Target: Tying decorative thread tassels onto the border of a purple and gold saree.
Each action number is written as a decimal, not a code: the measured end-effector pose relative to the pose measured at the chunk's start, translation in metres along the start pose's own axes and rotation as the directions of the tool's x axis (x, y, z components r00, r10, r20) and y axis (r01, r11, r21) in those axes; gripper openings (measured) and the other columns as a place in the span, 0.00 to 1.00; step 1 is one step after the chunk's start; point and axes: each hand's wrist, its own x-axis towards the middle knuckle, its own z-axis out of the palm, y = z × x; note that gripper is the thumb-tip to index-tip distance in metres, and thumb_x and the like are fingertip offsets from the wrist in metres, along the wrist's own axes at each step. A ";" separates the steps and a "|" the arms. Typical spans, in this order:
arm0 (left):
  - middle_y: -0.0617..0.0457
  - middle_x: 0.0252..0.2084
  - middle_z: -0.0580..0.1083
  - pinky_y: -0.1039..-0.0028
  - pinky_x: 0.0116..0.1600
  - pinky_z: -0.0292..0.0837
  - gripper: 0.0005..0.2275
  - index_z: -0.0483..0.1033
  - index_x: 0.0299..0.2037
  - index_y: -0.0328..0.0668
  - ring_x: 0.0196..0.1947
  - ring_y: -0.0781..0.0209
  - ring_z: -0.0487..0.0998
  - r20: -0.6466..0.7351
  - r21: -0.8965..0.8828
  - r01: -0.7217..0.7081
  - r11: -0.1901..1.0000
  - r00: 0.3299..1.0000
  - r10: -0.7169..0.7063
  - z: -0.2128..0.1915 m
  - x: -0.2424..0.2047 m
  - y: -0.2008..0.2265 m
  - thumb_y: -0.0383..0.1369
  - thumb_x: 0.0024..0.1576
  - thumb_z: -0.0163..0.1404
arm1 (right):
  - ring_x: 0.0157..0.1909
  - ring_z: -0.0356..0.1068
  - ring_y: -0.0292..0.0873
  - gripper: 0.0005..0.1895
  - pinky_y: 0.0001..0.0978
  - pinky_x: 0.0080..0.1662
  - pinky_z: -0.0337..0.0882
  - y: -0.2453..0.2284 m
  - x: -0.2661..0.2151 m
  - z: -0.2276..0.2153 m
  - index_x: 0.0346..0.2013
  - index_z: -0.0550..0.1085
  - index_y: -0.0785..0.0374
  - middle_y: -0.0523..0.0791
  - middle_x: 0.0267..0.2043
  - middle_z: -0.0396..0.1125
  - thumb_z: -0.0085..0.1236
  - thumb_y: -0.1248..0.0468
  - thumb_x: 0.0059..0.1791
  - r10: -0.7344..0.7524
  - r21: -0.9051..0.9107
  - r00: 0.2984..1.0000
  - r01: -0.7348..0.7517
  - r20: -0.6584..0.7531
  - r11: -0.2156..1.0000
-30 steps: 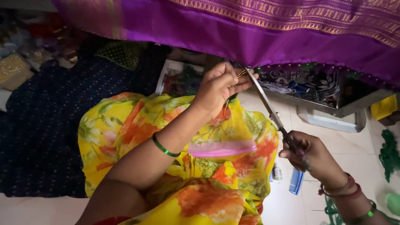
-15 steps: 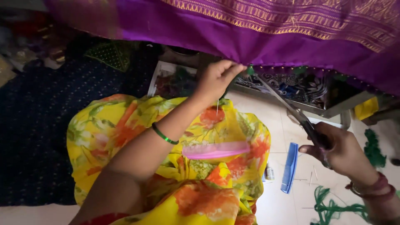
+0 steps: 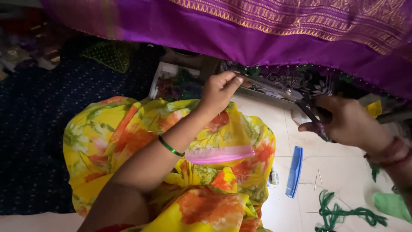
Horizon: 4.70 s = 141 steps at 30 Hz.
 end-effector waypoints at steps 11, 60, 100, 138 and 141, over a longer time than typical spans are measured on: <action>0.58 0.22 0.75 0.77 0.30 0.62 0.09 0.85 0.36 0.38 0.23 0.76 0.65 -0.063 0.070 0.111 0.991 0.992 -0.107 0.006 0.000 0.011 0.32 0.63 0.52 | 0.18 0.57 0.57 0.25 0.46 0.25 0.63 -0.012 0.003 -0.010 0.28 0.74 0.68 0.57 0.17 0.61 0.74 0.50 0.37 -0.020 -0.045 1.000 0.021 0.021 0.999; 0.35 0.51 0.76 0.62 0.57 0.70 0.19 0.74 0.55 0.23 0.52 0.39 0.75 -0.176 0.669 -0.004 0.743 0.971 0.163 -0.148 -0.035 0.005 0.29 0.57 0.59 | 0.42 0.70 0.58 0.06 0.46 0.42 0.70 -0.060 0.084 0.138 0.45 0.76 0.64 0.53 0.39 0.68 0.60 0.73 0.54 0.027 0.051 0.796 0.005 -0.605 0.999; 0.53 0.50 0.78 0.66 0.60 0.72 0.16 0.78 0.52 0.31 0.51 0.62 0.77 0.361 -0.450 0.550 0.704 0.833 -0.419 -0.009 0.035 0.027 0.38 0.62 0.55 | 0.42 0.77 0.46 0.02 0.38 0.47 0.82 -0.099 -0.033 0.057 0.51 0.66 0.74 0.53 0.45 0.70 0.49 0.76 0.64 0.650 0.812 0.528 0.145 -0.547 0.565; 0.51 0.43 0.79 0.71 0.55 0.76 0.10 0.77 0.47 0.28 0.48 0.59 0.83 0.260 -0.470 0.409 0.782 0.911 -0.321 0.022 0.009 0.033 0.31 0.68 0.50 | 0.52 0.69 0.59 0.18 0.50 0.54 0.73 -0.098 -0.025 0.210 0.44 0.76 0.61 0.51 0.53 0.71 0.57 0.71 0.40 0.025 0.179 0.942 0.037 -0.335 0.983; 0.54 0.42 0.81 0.73 0.55 0.76 0.10 0.78 0.47 0.31 0.46 0.63 0.83 0.265 -0.396 0.370 0.841 0.922 -0.281 0.015 0.013 0.038 0.33 0.67 0.50 | 0.52 0.67 0.58 0.17 0.48 0.51 0.71 -0.102 -0.058 0.212 0.47 0.77 0.61 0.50 0.49 0.69 0.60 0.69 0.43 0.185 0.281 0.959 -0.121 -0.214 0.952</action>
